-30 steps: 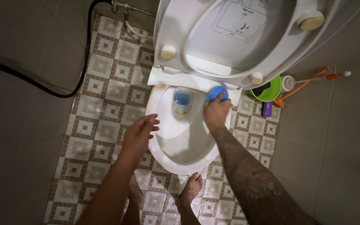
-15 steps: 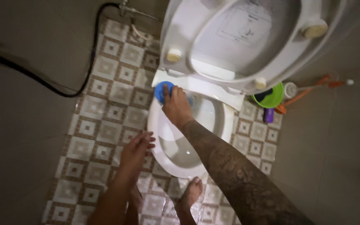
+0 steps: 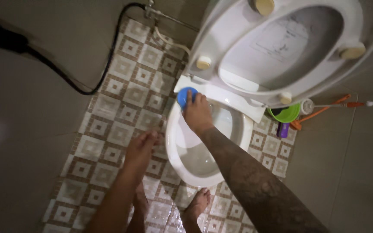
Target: The person cleans a toilet by wiping the underside of the seat and the rim with a blue sponge. They then pour blue cleaning liquid into the bowl and scrub the interior with the sponge. Finally, they wipe the exterior base and tank of the toilet.
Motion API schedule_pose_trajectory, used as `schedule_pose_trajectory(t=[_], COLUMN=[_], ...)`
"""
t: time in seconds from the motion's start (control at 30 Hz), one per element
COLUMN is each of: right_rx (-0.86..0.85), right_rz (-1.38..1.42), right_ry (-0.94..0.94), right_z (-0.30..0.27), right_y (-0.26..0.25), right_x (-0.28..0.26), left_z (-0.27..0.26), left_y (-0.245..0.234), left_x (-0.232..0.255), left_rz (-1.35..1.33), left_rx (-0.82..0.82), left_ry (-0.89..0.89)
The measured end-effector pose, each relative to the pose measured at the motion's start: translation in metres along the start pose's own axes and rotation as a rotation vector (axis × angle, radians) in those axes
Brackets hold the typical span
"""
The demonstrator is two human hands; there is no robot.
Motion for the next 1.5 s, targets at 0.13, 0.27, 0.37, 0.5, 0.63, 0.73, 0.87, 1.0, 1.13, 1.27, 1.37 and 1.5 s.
schedule_pose_trajectory(t=[0.13,0.27,0.37,0.5,0.63,0.73,0.87,1.0,1.13,1.27,1.37,1.5], right_rx=[0.01,0.076,0.075,0.047,-0.003,0.039,0.095,0.125,0.123,-0.011,0.054,0.164], right_rz=[0.02,-0.057,0.026,0.017,-0.026,0.072,-0.001,0.078,0.045,0.0,-0.071,0.067], right_ry=[-0.062,-0.058,-0.021,-0.016,0.003,-0.013,-0.007,0.115,0.298,0.516,0.572,0.628], right_z=[0.016,0.044,0.033,-0.014,-0.012,-0.004,0.015,-0.006,-0.072,-0.15,-0.161,-0.153], right_y=[0.007,0.025,0.027,0.018,0.011,0.007,0.005,0.008,0.011,0.021,0.028,0.031], right_x=[-0.006,-0.021,-0.019,-0.007,-0.012,-0.02,-0.017,0.021,0.108,0.184,0.223,0.263], left_z=[-0.002,-0.001,-0.006,-0.006,-0.002,-0.002,0.005,-0.004,-0.007,-0.012,-0.01,-0.016], left_y=[-0.009,-0.011,-0.013,-0.019,-0.019,-0.017,-0.013,0.005,0.031,0.056,0.082,0.101], left_x=[-0.014,-0.024,-0.026,-0.024,-0.03,-0.043,-0.047,-0.036,-0.016,-0.014,-0.014,-0.019], left_rz=[-0.039,-0.041,-0.015,0.005,-0.036,-0.027,0.03,0.088,0.105,0.137,0.125,0.137], left_rx=[0.011,0.015,0.027,0.025,0.007,0.02,-0.001,-0.022,-0.087,-0.098,-0.124,-0.181], left_ry=[-0.011,0.016,-0.003,-0.016,-0.006,-0.045,-0.076,-0.039,-0.027,-0.063,-0.049,-0.007])
Point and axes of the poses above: each hand's wrist, its own z-axis towards the middle knuckle, its own y-axis out of the palm, x = y × z, the point moved 7 cm from there along z, towards the middle knuckle, and after that the axes turned 2 degrees about -x, right-handed, at the moved point
